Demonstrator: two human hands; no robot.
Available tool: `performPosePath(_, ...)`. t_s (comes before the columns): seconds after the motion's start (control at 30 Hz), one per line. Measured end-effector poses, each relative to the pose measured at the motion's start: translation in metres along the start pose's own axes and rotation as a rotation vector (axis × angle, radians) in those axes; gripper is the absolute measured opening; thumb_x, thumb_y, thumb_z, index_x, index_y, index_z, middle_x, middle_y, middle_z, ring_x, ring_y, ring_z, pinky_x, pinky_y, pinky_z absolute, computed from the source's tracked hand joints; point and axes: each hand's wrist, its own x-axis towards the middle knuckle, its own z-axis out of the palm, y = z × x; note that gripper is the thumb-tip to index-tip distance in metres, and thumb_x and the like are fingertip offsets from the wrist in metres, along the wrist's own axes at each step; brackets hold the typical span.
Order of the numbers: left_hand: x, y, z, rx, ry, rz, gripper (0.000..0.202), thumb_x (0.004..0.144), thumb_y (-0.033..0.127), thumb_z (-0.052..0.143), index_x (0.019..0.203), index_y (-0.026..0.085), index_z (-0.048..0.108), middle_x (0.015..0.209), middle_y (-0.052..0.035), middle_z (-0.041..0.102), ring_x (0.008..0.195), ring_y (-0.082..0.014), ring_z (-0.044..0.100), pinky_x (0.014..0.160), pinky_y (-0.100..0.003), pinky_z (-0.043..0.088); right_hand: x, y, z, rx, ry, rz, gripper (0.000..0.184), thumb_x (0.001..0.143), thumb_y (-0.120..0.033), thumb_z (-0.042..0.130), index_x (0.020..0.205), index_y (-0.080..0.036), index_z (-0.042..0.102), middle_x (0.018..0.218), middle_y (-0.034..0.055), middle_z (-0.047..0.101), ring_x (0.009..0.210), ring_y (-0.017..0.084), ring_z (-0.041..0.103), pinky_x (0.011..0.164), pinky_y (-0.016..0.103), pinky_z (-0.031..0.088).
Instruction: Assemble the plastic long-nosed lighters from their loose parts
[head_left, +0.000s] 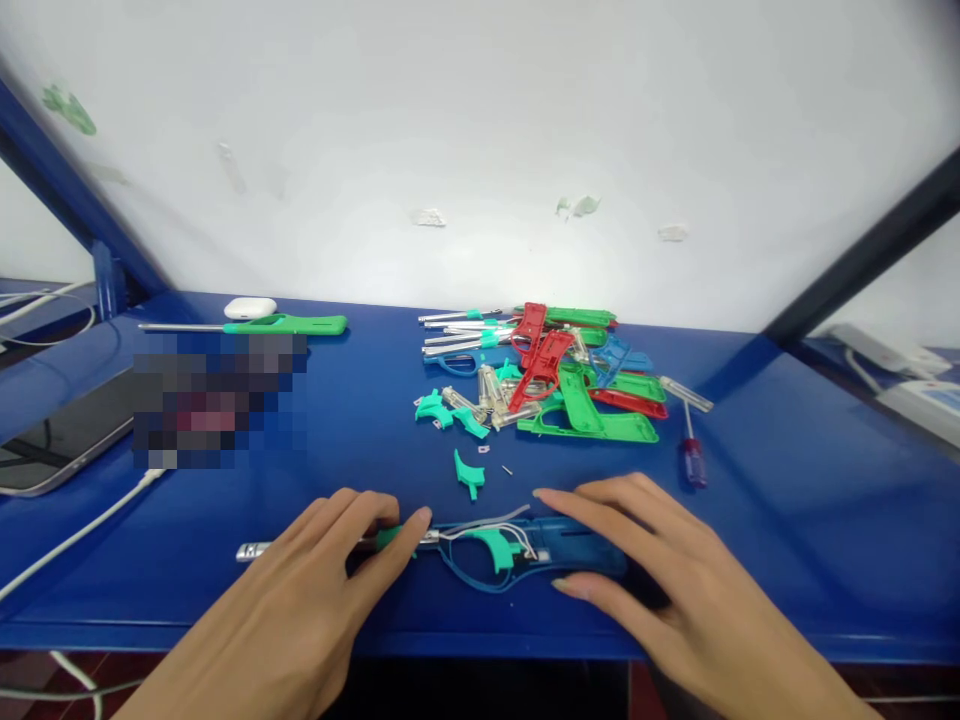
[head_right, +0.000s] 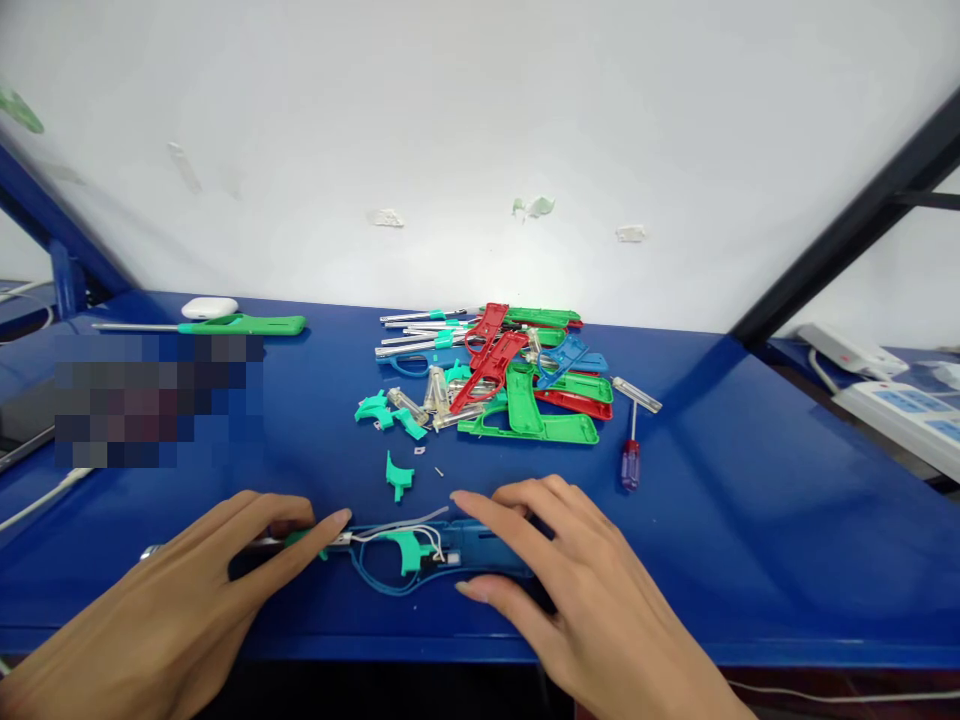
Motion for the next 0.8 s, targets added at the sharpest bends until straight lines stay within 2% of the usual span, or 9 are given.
performPosePath(0.1,0.004,0.000,-0.002,0.005,0.004,0.018,0.090,0.083,-0.010,0.038,0.163,0.033,0.042,0.146,-0.0093,0.059,0.131,-0.0317,0.058,0.098,-0.042,0.056,0.010,-0.010,0.005,0.006,0.030,-0.043,0.044,0.109,-0.044,0.053,0.153,-0.039,0.053,0.136,0.0050,0.069,0.125,0.027,0.064,0.109,0.050,0.055)
performPosePath(0.17,0.008,0.000,-0.003,-0.002,0.047,0.027,0.087,0.083,-0.011,0.038,0.159,0.032,0.048,0.139,-0.0095,0.062,0.125,-0.0297,0.061,0.093,-0.039,0.057,0.018,-0.015,0.009,0.025,0.048,-0.068,0.037,0.112,-0.035,0.049,0.147,-0.034,0.059,0.135,0.0048,0.071,0.125,0.027,0.064,0.111,0.052,0.052)
performPosePath(0.33,0.016,0.003,-0.008,-0.042,0.132,0.044,0.080,0.083,-0.012,0.038,0.150,0.028,0.057,0.127,-0.0091,0.065,0.112,-0.0257,0.063,0.091,-0.038,0.054,0.027,-0.016,0.016,0.111,0.071,-0.156,0.033,0.110,-0.020,0.052,0.136,-0.032,0.067,0.120,0.0033,0.076,0.106,0.023,0.069,0.097,0.042,0.059)
performPosePath(0.5,0.016,0.004,-0.010,-0.053,0.116,0.036,0.081,0.084,-0.011,0.038,0.152,0.029,0.055,0.124,-0.0082,0.064,0.107,-0.0241,0.063,0.088,-0.037,0.051,0.024,-0.015,0.011,0.150,0.074,-0.166,0.039,0.107,-0.007,0.049,0.130,-0.031,0.068,0.117,0.0016,0.075,0.108,0.021,0.066,0.094,0.036,0.056)
performPosePath(0.7,0.014,0.003,-0.008,-0.051,0.093,0.041,0.084,0.082,-0.012,0.039,0.156,0.029,0.050,0.127,-0.0091,0.062,0.112,-0.0255,0.061,0.088,-0.036,0.051,0.020,-0.014,0.011,0.099,0.094,-0.179,0.037,0.108,-0.007,0.046,0.127,-0.031,0.066,0.118,0.0007,0.072,0.111,0.021,0.062,0.096,0.038,0.049)
performPosePath(0.8,0.013,0.002,-0.006,-0.032,0.109,0.046,0.084,0.082,-0.012,0.039,0.156,0.028,0.050,0.129,-0.0100,0.062,0.116,-0.0271,0.059,0.089,-0.037,0.052,0.019,-0.014,0.008,0.043,0.072,-0.226,0.038,0.108,-0.007,0.043,0.131,-0.029,0.064,0.119,0.0014,0.071,0.110,0.021,0.062,0.094,0.038,0.048)
